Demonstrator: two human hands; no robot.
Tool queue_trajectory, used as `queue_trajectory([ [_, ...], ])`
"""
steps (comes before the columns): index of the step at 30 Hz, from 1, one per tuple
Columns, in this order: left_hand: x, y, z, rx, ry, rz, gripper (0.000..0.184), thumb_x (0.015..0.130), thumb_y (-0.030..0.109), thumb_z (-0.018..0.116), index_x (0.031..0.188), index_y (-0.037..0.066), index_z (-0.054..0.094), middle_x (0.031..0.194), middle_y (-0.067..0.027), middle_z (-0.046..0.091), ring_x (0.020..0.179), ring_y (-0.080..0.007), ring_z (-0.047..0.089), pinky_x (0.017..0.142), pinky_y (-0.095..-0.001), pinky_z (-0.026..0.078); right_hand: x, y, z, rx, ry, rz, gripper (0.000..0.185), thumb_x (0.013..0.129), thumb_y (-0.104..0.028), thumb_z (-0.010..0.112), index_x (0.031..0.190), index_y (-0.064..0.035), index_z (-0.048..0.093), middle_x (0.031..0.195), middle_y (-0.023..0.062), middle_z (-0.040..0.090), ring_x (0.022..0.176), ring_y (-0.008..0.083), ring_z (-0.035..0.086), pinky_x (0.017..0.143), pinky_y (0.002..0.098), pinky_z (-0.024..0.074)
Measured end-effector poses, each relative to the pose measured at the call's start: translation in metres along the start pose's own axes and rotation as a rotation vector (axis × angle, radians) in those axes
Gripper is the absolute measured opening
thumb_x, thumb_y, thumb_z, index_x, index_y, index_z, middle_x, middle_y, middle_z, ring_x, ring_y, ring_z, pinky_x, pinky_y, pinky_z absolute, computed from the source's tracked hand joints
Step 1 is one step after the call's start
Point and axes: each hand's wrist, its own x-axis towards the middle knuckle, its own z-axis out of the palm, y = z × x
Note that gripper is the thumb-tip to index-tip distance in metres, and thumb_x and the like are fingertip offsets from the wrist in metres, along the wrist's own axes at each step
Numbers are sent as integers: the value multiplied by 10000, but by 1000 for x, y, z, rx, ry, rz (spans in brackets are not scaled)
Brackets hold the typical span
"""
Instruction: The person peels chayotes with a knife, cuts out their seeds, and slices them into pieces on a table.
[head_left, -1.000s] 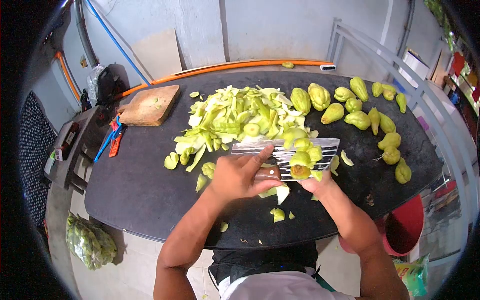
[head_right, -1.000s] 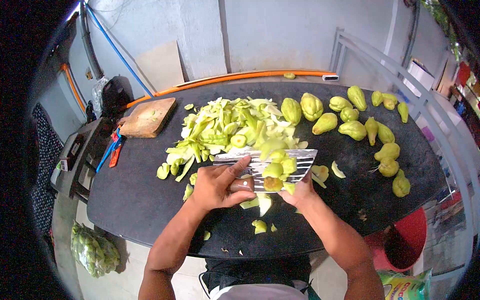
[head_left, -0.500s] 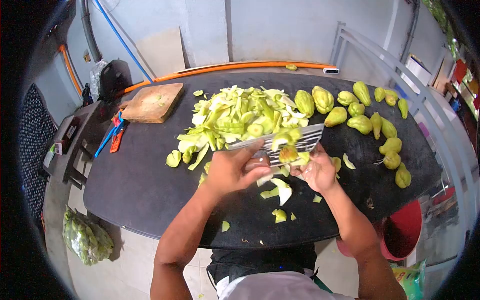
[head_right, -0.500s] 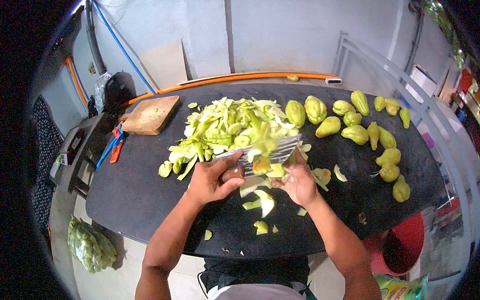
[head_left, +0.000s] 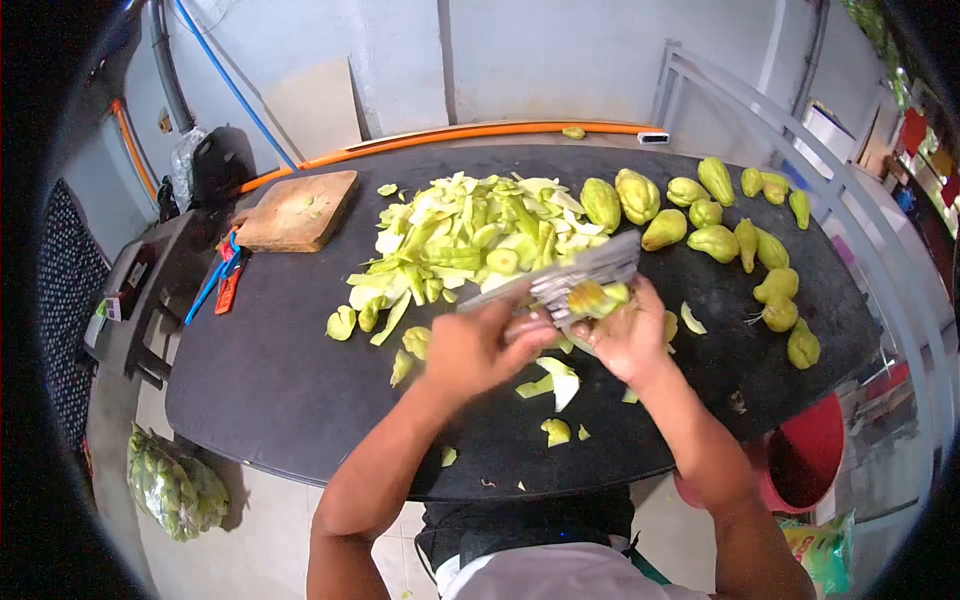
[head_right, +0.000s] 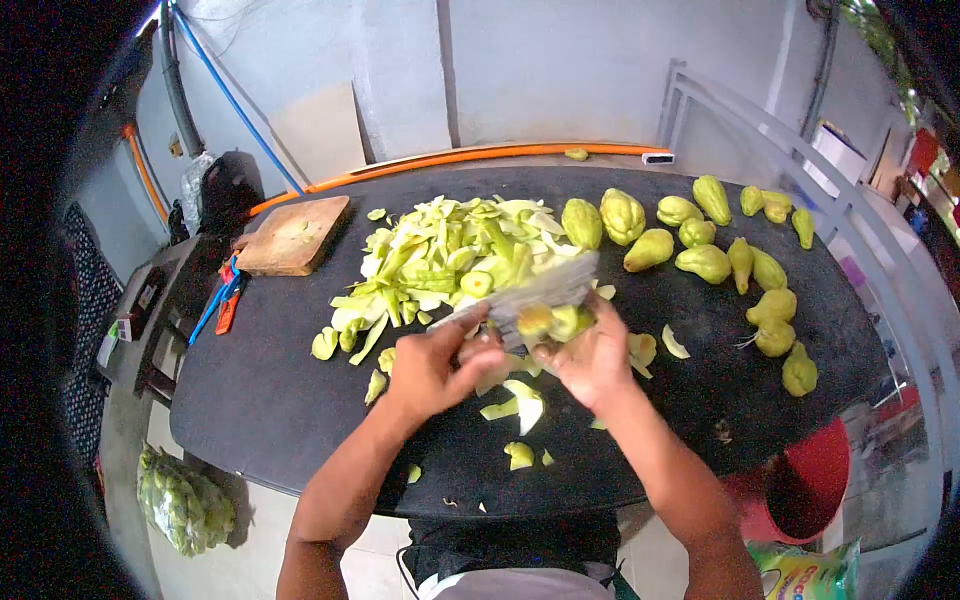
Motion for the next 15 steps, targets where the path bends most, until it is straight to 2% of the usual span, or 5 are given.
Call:
queue_trajectory([
  [1,-3,-1,12,52,90,167,728,815,498,783,1312,-7,619,778,-167,702,681,-305,726,642,-357,569,0,12,21,-43,381,-101,543,963,-501,532,1348,-119,529,1260,81,620,1151,265,595,948,476,521],
  [2,-2,4,18,147,170,330,780,764,526,810,1315,6,621,705,-113,672,610,-267,699,580,-346,552,2,14,-1,-25,266,-46,570,974,-534,513,1354,-110,536,1272,96,614,1162,278,597,1018,469,499],
  [5,-1,11,31,241,255,569,832,743,556,809,1349,25,603,625,-23,595,501,-179,611,502,-307,509,3,8,6,100,149,23,601,976,-564,508,1347,-92,540,1216,127,631,1091,274,625,979,445,515],
  [8,-2,16,35,280,210,609,858,737,574,802,1362,25,592,622,-5,587,506,-172,607,501,-306,511,5,16,10,-45,205,-85,614,978,-569,485,1357,-87,521,1206,126,630,1049,262,632,945,432,526],
  [15,-2,24,33,295,209,645,850,736,580,791,1347,20,604,597,7,542,508,-161,596,492,-303,503,2,21,5,267,84,65,714,956,-631,469,1437,-104,459,1335,164,559,1200,328,559,1055,508,451],
])
